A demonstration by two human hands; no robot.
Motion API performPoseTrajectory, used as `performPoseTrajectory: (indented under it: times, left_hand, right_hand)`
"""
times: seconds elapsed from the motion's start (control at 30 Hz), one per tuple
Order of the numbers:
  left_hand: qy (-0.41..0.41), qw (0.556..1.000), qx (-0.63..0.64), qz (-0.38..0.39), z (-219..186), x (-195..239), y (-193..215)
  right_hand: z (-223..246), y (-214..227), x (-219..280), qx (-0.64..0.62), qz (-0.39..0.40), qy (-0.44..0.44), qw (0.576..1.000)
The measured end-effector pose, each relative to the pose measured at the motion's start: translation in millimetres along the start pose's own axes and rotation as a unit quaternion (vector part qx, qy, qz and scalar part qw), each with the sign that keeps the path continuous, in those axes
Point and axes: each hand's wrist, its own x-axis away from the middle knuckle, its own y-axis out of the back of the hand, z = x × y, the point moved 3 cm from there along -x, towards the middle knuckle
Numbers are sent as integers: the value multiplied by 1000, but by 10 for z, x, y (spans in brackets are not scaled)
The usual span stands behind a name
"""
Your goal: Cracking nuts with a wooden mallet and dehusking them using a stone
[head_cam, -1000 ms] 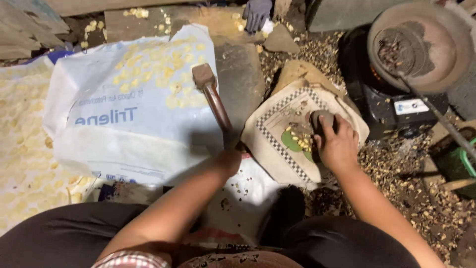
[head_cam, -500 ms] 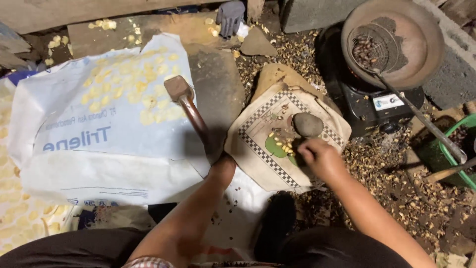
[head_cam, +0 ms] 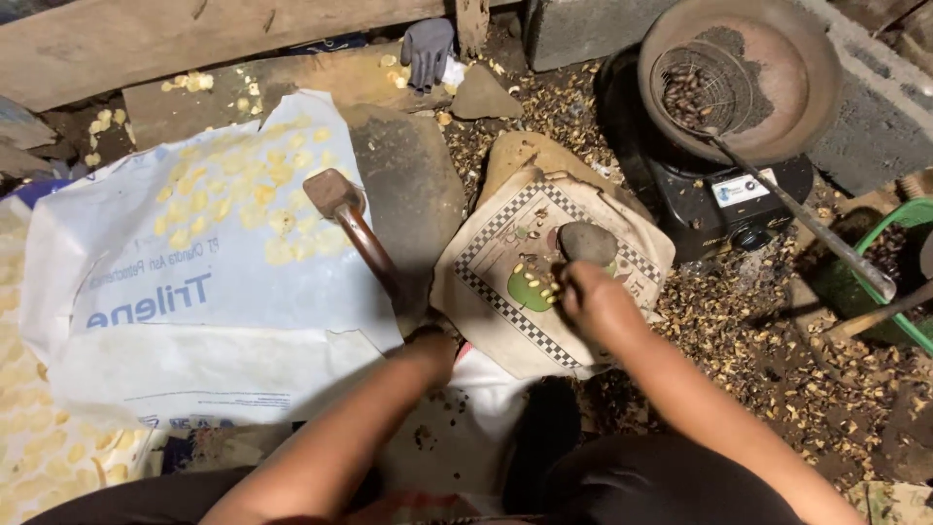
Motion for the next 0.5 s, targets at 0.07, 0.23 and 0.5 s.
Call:
performPoseTrajectory:
  times: [0.07, 0.23, 0.5]
  left_hand:
    - [3, 999, 19, 39, 107, 203, 3]
    - [-4, 986, 71, 149, 124, 513, 330]
    - [-70, 768, 634, 56, -683, 1076, 1331]
  right_hand:
    - [-234, -67, -9, -32, 0, -45, 998]
    - [-269, 10, 45, -128, 19, -160, 979]
    - [-298, 193, 118, -503, 44, -200, 839]
